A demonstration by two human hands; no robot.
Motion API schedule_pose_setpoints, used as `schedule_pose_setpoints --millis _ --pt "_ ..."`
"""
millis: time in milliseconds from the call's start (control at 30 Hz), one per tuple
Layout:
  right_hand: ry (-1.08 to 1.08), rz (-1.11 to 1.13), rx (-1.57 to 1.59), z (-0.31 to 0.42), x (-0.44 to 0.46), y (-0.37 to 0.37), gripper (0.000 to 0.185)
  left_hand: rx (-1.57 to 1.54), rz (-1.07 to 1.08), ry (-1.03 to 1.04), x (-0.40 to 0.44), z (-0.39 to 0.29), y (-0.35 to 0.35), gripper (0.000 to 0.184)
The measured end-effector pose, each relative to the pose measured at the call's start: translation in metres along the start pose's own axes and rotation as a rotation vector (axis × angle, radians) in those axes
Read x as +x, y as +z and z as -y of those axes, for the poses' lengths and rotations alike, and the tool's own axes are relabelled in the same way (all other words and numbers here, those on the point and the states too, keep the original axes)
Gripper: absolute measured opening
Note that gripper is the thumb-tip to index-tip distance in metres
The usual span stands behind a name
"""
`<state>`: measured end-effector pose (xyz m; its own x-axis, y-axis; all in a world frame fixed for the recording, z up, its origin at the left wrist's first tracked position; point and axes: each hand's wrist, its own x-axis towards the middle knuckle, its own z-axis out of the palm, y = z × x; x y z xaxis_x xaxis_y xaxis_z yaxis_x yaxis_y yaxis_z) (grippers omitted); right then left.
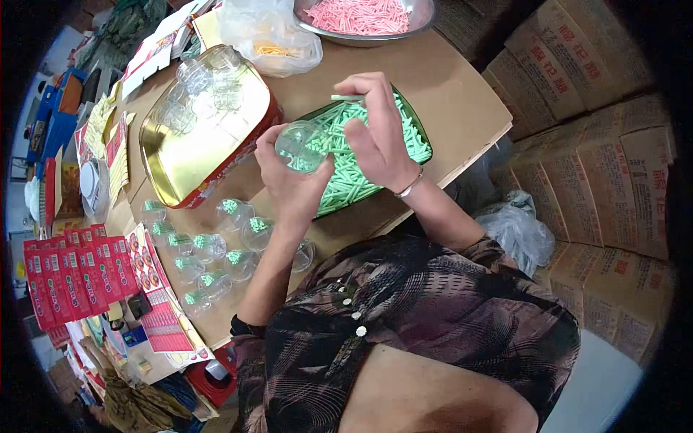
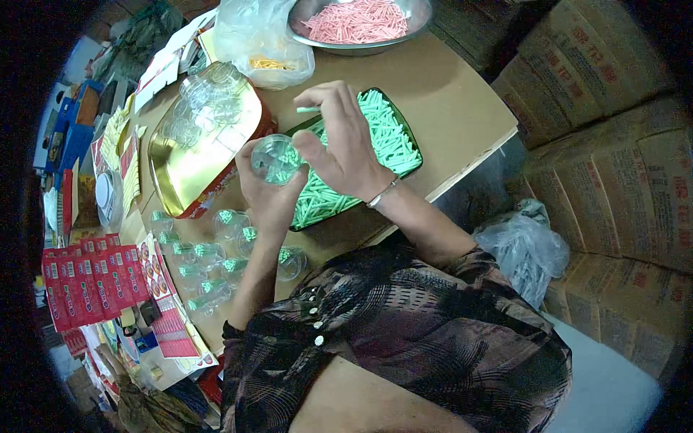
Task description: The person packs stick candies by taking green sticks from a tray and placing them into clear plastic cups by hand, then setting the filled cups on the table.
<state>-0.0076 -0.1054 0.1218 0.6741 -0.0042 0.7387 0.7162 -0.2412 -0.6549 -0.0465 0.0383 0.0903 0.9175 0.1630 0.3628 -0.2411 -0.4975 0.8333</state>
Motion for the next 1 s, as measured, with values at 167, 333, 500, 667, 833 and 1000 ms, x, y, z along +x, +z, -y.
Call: schedule_pose_setpoints --millis 167,333,500,667,833,1000 --pt "0.359 0.375 -0.294 -0.048 -0.026 -0.031 0.034 -0.229 -0.032 0.089 0.004 0.006 -0.008 0.067" --pt "-0.075 0.276 -0.529 -0.04 -0.039 -0.024 0.039 -0.237 -0.038 0.019 0.005 0.011 -0.01 0.068" --pt "-0.18 0.52 -0.346 -0.005 -0.032 -0.007 0.042 -0.183 -0.02 -0.033 0.004 0.007 -0.009 0.068" --pt "-0.192 0.483 -0.397 -0.006 -0.031 -0.011 0.045 -0.195 -0.022 -0.061 0.0 0.011 -0.013 0.07" --pt "0.046 0.271 -0.423 -0.038 -0.041 -0.032 0.03 -0.239 -0.041 0.004 0.0 0.019 -0.021 0.072" --pt "0.003 0.312 -0.505 -0.072 -0.066 -0.036 0.021 0.04 -0.17 0.017 -0.016 0.033 -0.07 0.074"
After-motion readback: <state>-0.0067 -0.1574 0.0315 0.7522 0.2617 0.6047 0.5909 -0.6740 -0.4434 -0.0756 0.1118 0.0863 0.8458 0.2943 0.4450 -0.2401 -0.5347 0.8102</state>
